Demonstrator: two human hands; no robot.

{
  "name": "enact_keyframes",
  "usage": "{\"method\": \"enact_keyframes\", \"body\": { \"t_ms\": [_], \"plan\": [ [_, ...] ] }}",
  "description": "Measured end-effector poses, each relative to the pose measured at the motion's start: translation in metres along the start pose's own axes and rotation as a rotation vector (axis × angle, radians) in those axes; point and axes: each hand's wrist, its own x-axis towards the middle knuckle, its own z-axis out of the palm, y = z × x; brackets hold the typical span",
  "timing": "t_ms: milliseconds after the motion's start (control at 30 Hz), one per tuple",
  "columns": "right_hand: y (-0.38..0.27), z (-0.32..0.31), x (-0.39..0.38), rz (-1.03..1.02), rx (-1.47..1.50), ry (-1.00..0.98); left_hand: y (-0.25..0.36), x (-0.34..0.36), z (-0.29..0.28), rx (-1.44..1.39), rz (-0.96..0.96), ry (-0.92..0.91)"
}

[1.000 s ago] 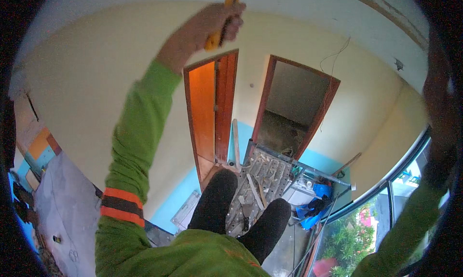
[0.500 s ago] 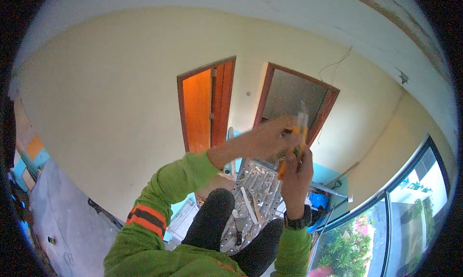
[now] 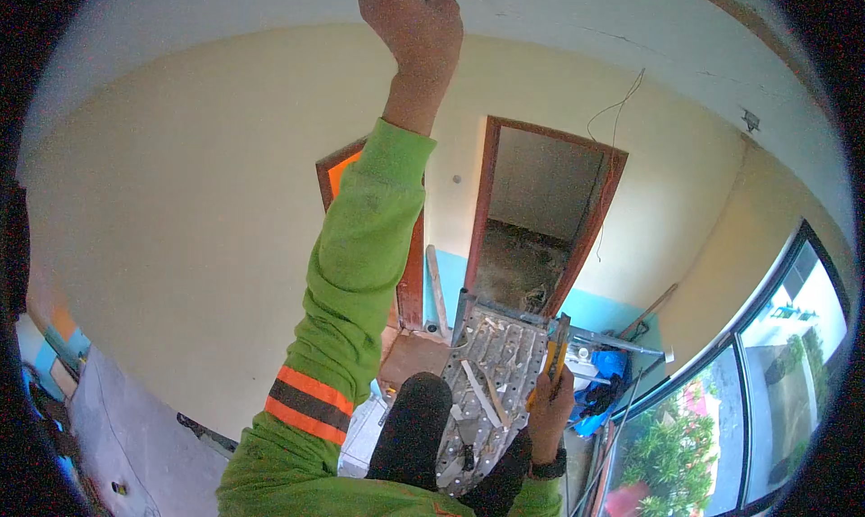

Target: The person scores tape on the ceiling with a utility knife, peels the tape away by hand, and scrapes the ceiling surface using a putty knife.

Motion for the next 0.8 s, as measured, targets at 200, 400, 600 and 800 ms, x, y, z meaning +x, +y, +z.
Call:
{"method": "enact_keyframes", "body": {
  "t_ms": [200,400,600,800],
  "plan": [
    [-0.011,0.0,0.004,0.052,0.022,-0.006,-0.009,0.003,0.002,0.108,0.1,0.022],
    [0.004,0.012,0.013,0.054,0.058,-0.07,-0.009,-0.01,-0.002,0.109,0.099,-0.032],
    [0.023,0.025,0.027,0.047,-0.004,-0.12,-0.005,0.006,0.0,0.138,0.178,0.101],
    [0.046,0.03,0.032,0.046,0.01,-0.141,-0.017,0.004,-0.005,0.168,0.228,-0.002]
  ]
}}
